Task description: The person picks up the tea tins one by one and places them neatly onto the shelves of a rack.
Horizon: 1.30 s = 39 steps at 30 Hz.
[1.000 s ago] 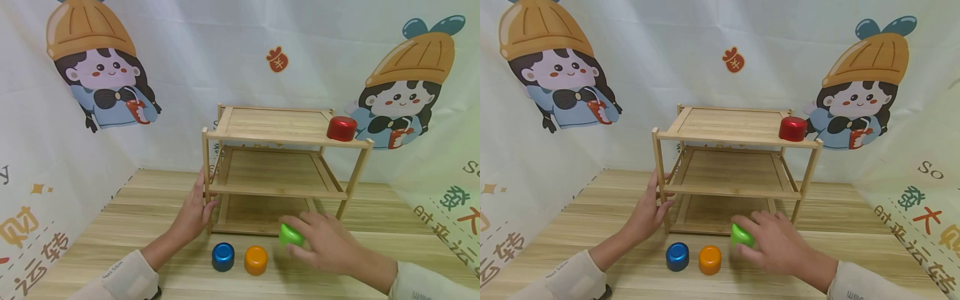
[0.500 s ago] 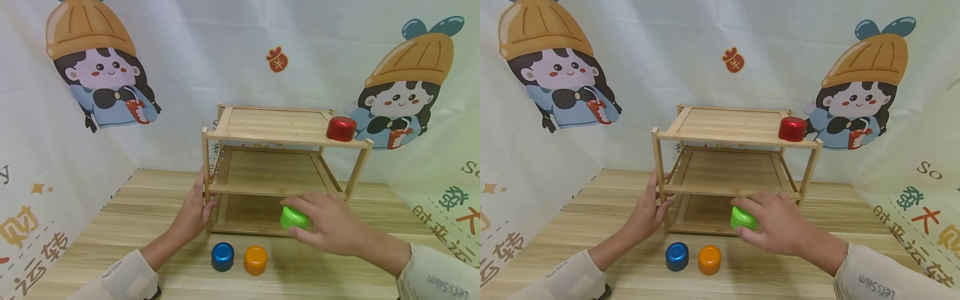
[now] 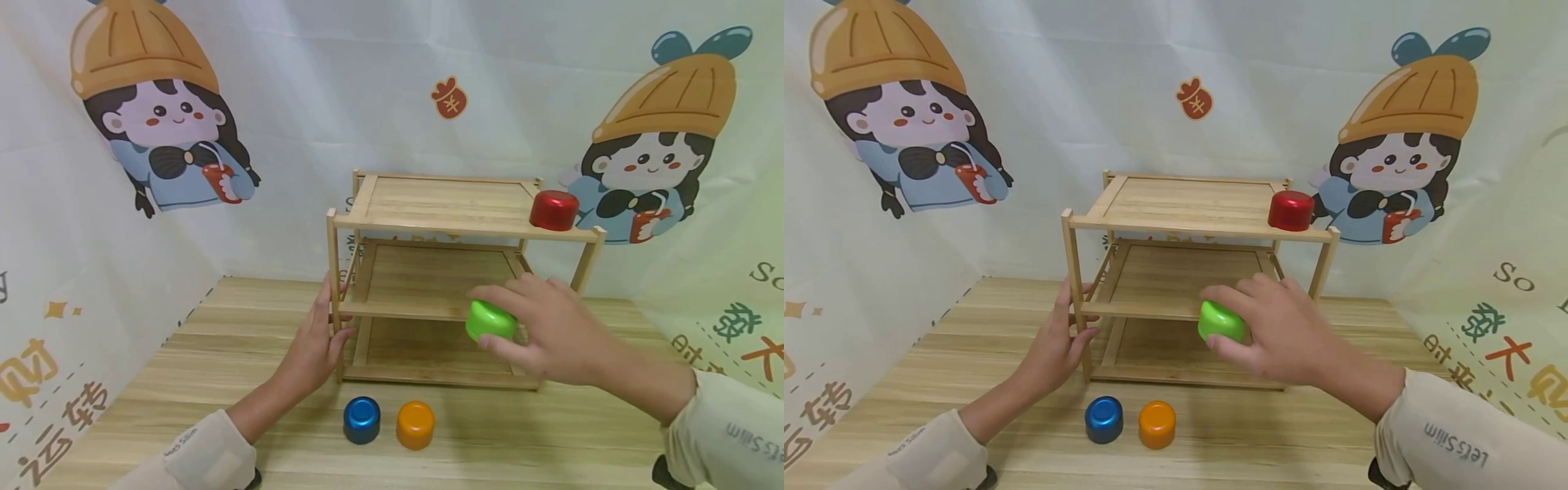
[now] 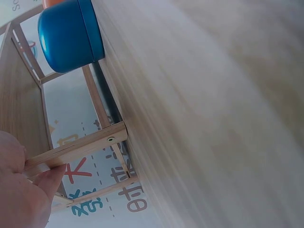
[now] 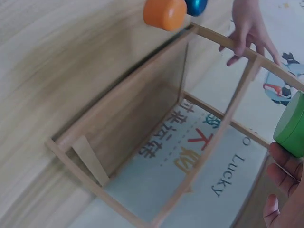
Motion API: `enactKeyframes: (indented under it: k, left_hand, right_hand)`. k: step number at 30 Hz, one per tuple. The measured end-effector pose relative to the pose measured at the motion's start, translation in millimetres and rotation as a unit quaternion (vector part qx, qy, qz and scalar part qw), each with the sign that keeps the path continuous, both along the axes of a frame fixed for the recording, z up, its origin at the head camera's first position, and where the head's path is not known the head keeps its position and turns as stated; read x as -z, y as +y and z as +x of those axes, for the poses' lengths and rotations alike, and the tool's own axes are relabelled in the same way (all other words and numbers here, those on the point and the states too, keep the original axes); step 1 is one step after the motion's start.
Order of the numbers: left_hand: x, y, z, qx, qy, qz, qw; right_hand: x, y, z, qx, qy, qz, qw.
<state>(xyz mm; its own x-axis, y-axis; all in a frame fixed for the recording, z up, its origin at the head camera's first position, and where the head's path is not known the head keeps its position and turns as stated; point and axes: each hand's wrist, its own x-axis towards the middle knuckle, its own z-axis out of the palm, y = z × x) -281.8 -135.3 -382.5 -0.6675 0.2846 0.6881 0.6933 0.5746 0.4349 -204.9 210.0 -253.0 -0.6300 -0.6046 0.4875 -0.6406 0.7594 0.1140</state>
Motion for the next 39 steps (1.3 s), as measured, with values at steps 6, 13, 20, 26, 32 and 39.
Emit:
enactKeyframes:
  k: [6, 13, 20, 26, 32, 39]
  left_hand:
    - [1.1, -0.5, 0.2, 0.002, -0.002, 0.004, 1.0000]
    - [1.6, -1.2, -0.3, 0.000, -0.005, 0.007, 1.0000]
    - [2.4, -1.2, 0.3, 0.003, -0.007, 0.008, 0.9999]
    - [1.3, -0.4, 0.8, 0.002, -0.007, 0.005, 1.0000]
    - [0.3, 0.3, 1.1, 0.001, -0.005, 0.004, 1.0000]
    - [-0.6, 1.0, 0.7, 0.002, 0.001, 0.004, 1.0000]
  right_hand:
    - [-18.8, -0.9, -2.9, -0.010, 0.010, 0.003, 1.000]
    - [-41.8, 0.3, -8.1, -0.031, 0.026, -0.014, 0.999]
    - [-60.9, 2.4, -10.9, -0.029, 0.047, -0.026, 0.998]
    - [-75.5, 2.5, -16.0, -0.031, 0.050, -0.025, 0.998]
    - [-91.5, 4.4, -21.5, -0.022, 0.037, -0.027, 0.999]
    - [-108.2, 7.4, -31.0, -0.014, 0.032, -0.033, 0.999]
